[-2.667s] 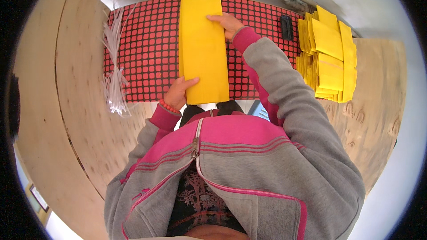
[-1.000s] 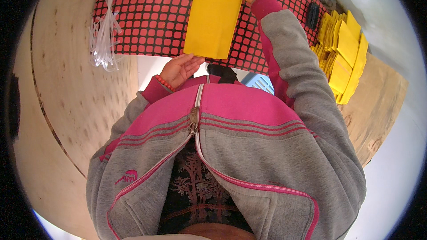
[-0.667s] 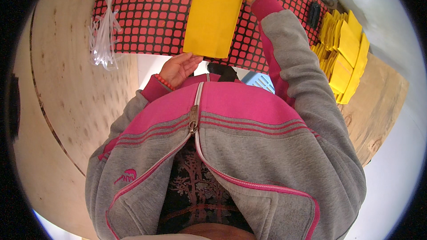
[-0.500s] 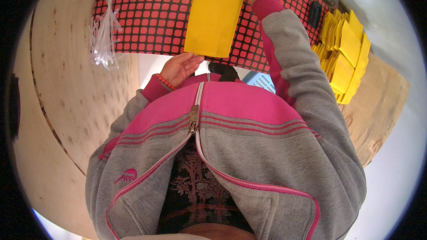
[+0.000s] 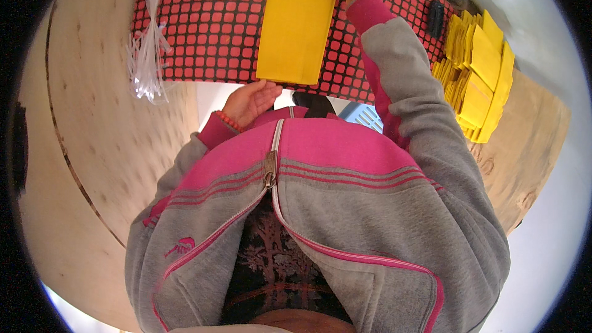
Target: The person folds multiple yellow sheets of paper in half on a red and black patterned mat. After folding several sheets, the person stacks them and secures the stack with a white plastic tie.
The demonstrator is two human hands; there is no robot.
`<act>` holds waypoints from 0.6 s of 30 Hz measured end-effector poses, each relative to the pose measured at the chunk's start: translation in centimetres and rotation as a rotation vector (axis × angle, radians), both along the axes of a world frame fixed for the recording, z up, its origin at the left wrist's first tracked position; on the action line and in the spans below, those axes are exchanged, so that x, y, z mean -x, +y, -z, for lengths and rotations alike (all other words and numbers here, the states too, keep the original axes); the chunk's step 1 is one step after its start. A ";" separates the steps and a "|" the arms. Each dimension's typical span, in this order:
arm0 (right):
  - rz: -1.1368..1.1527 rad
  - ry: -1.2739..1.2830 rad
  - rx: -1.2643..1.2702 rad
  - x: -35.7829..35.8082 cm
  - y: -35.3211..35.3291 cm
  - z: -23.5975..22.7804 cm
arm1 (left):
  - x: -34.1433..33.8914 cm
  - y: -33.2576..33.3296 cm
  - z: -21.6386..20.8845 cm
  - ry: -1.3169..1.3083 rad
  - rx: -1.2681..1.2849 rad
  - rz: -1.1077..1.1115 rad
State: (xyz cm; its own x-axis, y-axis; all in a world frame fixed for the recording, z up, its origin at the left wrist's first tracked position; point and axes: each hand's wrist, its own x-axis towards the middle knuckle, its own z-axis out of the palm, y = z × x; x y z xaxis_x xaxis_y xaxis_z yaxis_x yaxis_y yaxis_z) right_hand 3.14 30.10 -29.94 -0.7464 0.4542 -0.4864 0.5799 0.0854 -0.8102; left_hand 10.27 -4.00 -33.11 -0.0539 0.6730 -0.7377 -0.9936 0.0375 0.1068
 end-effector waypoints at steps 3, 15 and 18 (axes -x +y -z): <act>-0.105 -0.160 -0.287 -1.7 1.4 -0.5 | 0.1 -1.0 -1.3 0.059 0.059 0.106; 0.021 -0.028 -0.424 -9.4 -2.8 0.1 | 11.7 7.5 -1.5 1.290 0.137 -0.073; 0.123 0.123 -0.448 -9.3 -3.5 0.3 | 14.6 11.9 -0.2 1.371 0.082 -0.018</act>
